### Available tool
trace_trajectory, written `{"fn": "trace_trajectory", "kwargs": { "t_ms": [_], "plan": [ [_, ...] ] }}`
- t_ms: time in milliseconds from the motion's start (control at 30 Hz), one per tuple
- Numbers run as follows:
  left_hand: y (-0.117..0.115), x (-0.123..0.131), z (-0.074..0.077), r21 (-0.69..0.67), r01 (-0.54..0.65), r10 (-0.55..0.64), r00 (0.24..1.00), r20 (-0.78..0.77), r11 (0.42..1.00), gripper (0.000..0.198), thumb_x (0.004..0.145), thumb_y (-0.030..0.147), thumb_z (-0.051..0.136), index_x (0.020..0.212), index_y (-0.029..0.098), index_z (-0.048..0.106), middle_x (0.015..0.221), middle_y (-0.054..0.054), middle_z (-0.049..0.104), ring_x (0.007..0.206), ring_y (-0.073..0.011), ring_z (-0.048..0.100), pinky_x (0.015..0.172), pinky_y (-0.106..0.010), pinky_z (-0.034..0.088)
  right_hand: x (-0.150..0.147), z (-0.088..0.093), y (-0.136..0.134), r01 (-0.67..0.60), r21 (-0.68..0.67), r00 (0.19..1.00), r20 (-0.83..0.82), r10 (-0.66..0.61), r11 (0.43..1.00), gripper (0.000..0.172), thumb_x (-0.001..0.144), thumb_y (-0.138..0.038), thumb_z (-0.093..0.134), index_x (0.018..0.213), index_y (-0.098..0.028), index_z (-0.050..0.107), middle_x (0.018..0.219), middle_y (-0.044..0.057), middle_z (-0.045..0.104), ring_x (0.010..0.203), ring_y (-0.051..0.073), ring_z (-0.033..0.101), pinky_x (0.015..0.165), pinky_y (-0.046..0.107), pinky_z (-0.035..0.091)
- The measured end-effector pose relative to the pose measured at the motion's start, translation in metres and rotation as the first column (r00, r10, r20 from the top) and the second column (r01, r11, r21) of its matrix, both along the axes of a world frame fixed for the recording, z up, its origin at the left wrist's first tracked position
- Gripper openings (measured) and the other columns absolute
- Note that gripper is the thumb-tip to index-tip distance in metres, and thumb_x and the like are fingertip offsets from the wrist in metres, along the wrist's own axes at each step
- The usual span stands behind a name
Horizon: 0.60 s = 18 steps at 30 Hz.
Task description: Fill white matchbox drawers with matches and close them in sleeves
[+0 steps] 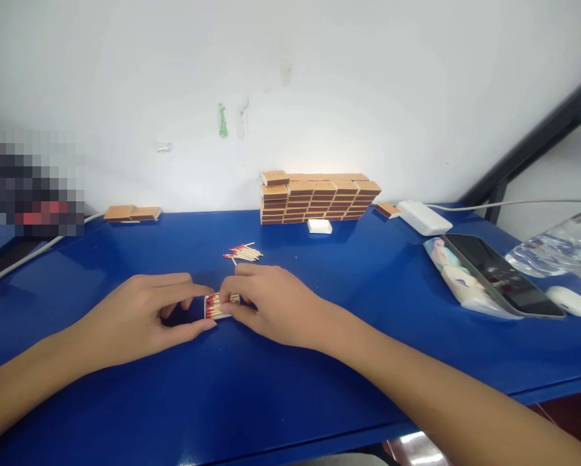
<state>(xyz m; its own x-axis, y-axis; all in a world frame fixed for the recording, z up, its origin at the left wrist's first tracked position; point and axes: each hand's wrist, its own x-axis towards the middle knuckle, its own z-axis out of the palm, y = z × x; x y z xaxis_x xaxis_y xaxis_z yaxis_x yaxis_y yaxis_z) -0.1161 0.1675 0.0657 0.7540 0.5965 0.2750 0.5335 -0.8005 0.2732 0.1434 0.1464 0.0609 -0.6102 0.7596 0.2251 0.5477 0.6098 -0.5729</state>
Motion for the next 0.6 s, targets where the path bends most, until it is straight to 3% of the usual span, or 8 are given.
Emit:
{"fn": "trace_trajectory", "kwargs": {
  "t_ms": [333,400,500,600],
  "plan": [
    [-0.001,0.0,0.0,-0.039,0.034,-0.035,0.999,-0.018,0.999,0.025,0.097,0.039,0.076,0.115,0.023,0.08,0.078,0.003,0.064,0.061,-0.0103,0.057,0.056,-0.024,0.042,0.0,0.0,0.004,0.091,0.019,0.996,0.002,-0.091,0.996,0.008,0.098,-0.022,0.073,0.091,-0.02,0.073,0.076,-0.003,0.058,0.07,0.012,0.051,0.064,0.028,0.036],
    [-0.001,-0.001,-0.001,-0.034,0.027,-0.028,0.999,-0.017,0.999,0.025,0.096,0.039,0.076,0.115,0.023,0.08,0.078,0.003,0.065,0.06,-0.0103,0.057,0.056,-0.024,0.042,-0.001,-0.004,0.009,0.193,0.028,0.981,-0.02,-0.192,0.981,0.01,0.098,-0.025,0.073,0.09,-0.021,0.073,0.071,-0.004,0.055,0.066,0.012,0.05,0.062,0.028,0.034],
    [0.0,-0.001,-0.002,-0.031,0.026,-0.026,1.0,-0.015,0.999,0.026,0.096,0.039,0.076,0.117,0.023,0.079,0.079,0.003,0.065,0.06,-0.0099,0.058,0.056,-0.024,0.042,-0.004,-0.011,0.02,0.395,0.114,0.918,-0.019,-0.396,0.911,0.015,0.098,-0.032,0.075,0.091,-0.02,0.071,0.078,-0.002,0.059,0.068,0.013,0.051,0.062,0.029,0.033],
    [0.0,-0.001,-0.003,-0.031,0.025,-0.026,1.0,-0.017,0.999,0.026,0.097,0.04,0.076,0.117,0.024,0.079,0.078,0.003,0.065,0.061,-0.01,0.059,0.056,-0.024,0.043,-0.006,-0.017,0.029,0.427,0.154,0.9,0.021,-0.435,0.891,0.018,0.096,-0.032,0.078,0.092,-0.019,0.067,0.085,0.0,0.061,0.072,0.014,0.052,0.064,0.03,0.032]
  ]
}}
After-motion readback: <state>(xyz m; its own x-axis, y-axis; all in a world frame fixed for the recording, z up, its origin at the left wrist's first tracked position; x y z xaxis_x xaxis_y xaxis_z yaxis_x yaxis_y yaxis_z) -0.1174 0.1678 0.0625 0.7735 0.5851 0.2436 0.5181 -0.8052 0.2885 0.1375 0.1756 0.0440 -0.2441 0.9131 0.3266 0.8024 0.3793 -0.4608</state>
